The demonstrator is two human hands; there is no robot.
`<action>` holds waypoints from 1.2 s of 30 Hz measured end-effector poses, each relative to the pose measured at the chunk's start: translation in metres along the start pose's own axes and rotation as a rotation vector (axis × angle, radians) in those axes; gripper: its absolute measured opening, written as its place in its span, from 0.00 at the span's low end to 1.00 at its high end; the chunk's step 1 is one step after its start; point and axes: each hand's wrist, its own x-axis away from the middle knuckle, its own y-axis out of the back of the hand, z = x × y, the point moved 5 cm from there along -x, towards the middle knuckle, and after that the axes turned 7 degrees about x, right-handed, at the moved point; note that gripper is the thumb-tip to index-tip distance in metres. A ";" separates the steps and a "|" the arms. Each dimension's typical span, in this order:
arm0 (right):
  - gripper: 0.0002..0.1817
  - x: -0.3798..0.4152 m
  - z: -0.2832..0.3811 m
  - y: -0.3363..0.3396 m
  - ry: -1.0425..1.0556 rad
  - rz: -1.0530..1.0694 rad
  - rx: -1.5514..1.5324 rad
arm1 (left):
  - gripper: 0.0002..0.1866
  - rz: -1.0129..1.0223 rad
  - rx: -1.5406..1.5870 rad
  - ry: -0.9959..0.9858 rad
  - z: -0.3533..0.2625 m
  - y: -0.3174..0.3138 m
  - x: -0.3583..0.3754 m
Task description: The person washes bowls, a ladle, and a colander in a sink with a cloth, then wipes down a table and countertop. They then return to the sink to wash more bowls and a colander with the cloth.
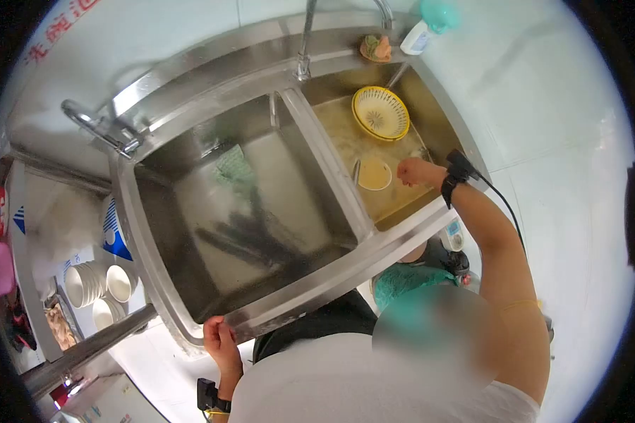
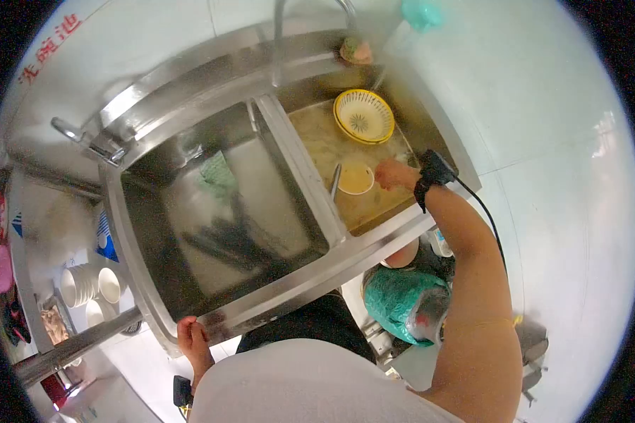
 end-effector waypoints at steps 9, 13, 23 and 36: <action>0.10 -0.100 -0.083 -0.078 -0.306 0.191 -0.075 | 0.06 -0.328 -0.756 -0.290 0.027 -0.082 0.003; 0.08 -0.115 -0.110 -0.118 -0.419 0.256 -0.562 | 0.06 -0.391 -0.739 -0.209 0.021 -0.085 0.004; 0.09 -0.088 -0.053 -0.026 0.032 0.023 0.793 | 0.05 -0.445 -0.929 -0.429 0.016 -0.092 0.008; 0.24 -0.078 -0.058 -0.053 0.056 0.088 0.361 | 0.05 -0.472 -0.991 -0.339 0.015 -0.093 0.007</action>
